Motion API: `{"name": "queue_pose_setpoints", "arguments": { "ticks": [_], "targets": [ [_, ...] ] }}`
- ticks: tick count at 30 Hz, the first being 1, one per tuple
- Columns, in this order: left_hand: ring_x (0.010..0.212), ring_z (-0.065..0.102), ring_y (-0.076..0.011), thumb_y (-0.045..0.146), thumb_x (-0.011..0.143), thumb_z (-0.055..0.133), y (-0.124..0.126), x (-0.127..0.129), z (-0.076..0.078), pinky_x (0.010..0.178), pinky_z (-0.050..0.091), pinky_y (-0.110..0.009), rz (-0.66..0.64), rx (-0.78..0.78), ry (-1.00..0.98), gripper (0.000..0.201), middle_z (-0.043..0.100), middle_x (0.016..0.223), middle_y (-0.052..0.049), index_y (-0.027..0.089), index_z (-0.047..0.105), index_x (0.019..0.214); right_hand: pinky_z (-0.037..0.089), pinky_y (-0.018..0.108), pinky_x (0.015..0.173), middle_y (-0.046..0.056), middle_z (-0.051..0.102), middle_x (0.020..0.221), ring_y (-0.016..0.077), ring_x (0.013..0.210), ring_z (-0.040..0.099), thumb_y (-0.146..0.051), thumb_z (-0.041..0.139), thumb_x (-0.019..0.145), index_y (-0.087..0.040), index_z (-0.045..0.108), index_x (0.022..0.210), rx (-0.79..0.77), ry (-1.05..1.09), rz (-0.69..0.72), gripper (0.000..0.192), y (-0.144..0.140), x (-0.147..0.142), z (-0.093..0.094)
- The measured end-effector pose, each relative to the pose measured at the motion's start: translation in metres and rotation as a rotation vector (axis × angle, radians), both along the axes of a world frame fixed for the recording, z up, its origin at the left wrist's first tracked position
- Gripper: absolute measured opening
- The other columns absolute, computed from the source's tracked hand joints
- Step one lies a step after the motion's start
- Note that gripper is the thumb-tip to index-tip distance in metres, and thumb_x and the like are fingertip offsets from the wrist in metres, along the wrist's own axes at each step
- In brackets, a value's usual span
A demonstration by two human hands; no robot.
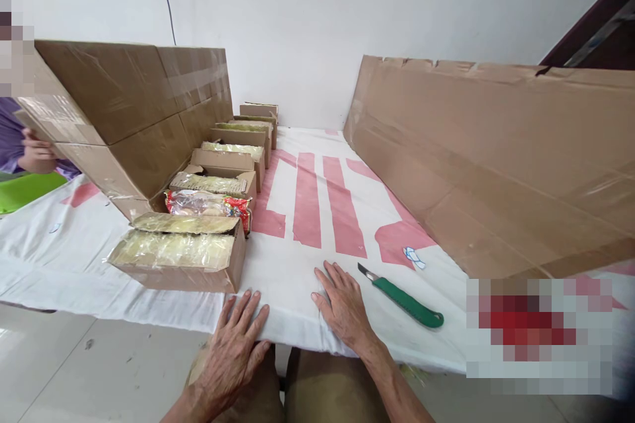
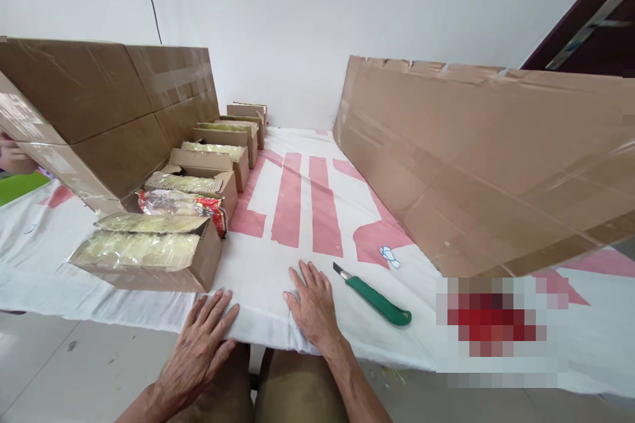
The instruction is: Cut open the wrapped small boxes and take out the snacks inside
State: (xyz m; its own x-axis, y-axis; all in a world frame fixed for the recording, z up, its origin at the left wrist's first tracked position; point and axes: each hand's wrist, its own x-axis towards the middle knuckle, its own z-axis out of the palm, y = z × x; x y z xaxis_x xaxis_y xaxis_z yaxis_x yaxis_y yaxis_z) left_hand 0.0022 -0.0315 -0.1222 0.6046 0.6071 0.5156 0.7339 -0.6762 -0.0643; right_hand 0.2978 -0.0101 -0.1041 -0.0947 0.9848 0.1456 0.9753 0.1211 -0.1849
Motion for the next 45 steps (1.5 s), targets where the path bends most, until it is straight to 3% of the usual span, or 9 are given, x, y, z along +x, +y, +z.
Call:
{"name": "queue_pose_setpoints", "arguments": {
  "ticks": [8, 16, 31, 35, 40, 43, 45],
  "targets": [
    [0.150, 0.043, -0.0284, 0.032, 0.100, 0.057, 0.000, 0.002, 0.001, 0.132, 0.015, -0.047, 0.021, -0.029, -0.013, 0.039, 0.059, 0.155, -0.011, 0.019, 0.064, 0.136, 0.039, 0.057, 0.117, 0.015, 0.054, 0.160, 0.0364, 0.149, 0.046, -0.035, 0.053, 0.101, -0.021, 0.062, 0.148, 0.057, -0.015, 0.014, 0.051, 0.002, 0.004, -0.008],
    [0.150, 0.044, -0.0309, 0.038, 0.099, 0.058, 0.000, 0.002, -0.001, 0.126, 0.029, -0.052, 0.061, -0.147, 0.000, 0.042, 0.058, 0.156, -0.012, 0.022, 0.062, 0.137, 0.043, 0.055, 0.112, 0.015, 0.058, 0.156, 0.0356, 0.145, 0.050, -0.038, 0.048, 0.101, -0.021, 0.065, 0.144, 0.147, -0.035, 0.044, 0.049, 0.007, 0.012, -0.021],
    [0.153, 0.041, -0.0328, 0.034, 0.098, 0.059, -0.003, 0.004, -0.004, 0.127, 0.029, -0.057, 0.083, -0.239, -0.005, 0.045, 0.055, 0.159, -0.013, 0.022, 0.061, 0.141, 0.044, 0.055, 0.111, 0.013, 0.060, 0.154, 0.0358, 0.144, 0.052, -0.040, 0.047, 0.101, -0.024, 0.065, 0.144, 0.149, -0.036, 0.050, 0.049, 0.010, 0.015, -0.019],
    [0.153, 0.042, -0.0327, 0.035, 0.098, 0.060, -0.002, 0.004, 0.003, 0.126, 0.032, -0.057, 0.083, -0.263, 0.000, 0.046, 0.055, 0.159, -0.013, 0.022, 0.060, 0.142, 0.047, 0.054, 0.109, 0.016, 0.064, 0.149, 0.0360, 0.140, 0.056, -0.039, 0.046, 0.102, -0.020, 0.068, 0.138, 0.194, -0.026, 0.047, 0.047, 0.005, 0.008, -0.022],
    [0.151, 0.047, -0.0351, 0.040, 0.099, 0.059, 0.001, 0.004, 0.017, 0.123, 0.040, -0.058, 0.056, -0.337, 0.054, 0.049, 0.054, 0.160, -0.014, 0.022, 0.058, 0.145, 0.052, 0.053, 0.106, 0.018, 0.062, 0.149, 0.0361, 0.137, 0.059, -0.041, 0.048, 0.101, -0.019, 0.067, 0.136, 0.274, 0.077, 0.092, 0.045, -0.011, -0.026, -0.022],
    [0.151, 0.047, -0.0393, 0.043, 0.095, 0.066, -0.007, -0.005, 0.034, 0.121, 0.043, -0.058, 0.048, -0.386, 0.125, 0.059, 0.050, 0.162, -0.019, 0.018, 0.056, 0.148, 0.054, 0.051, 0.106, 0.015, 0.064, 0.147, 0.0345, 0.135, 0.061, -0.039, 0.051, 0.101, -0.022, 0.069, 0.132, 0.279, 0.217, 0.174, 0.040, -0.014, -0.057, -0.005],
    [0.148, 0.051, -0.0379, 0.046, 0.092, 0.069, -0.017, -0.023, 0.055, 0.118, 0.047, -0.054, -0.026, -0.429, 0.149, 0.064, 0.054, 0.160, -0.017, 0.019, 0.056, 0.149, 0.055, 0.048, 0.106, 0.013, 0.069, 0.140, 0.0315, 0.129, 0.065, -0.035, 0.052, 0.101, -0.023, 0.071, 0.128, 0.203, 0.353, 0.292, 0.036, -0.013, -0.085, 0.012]
  ]
}}
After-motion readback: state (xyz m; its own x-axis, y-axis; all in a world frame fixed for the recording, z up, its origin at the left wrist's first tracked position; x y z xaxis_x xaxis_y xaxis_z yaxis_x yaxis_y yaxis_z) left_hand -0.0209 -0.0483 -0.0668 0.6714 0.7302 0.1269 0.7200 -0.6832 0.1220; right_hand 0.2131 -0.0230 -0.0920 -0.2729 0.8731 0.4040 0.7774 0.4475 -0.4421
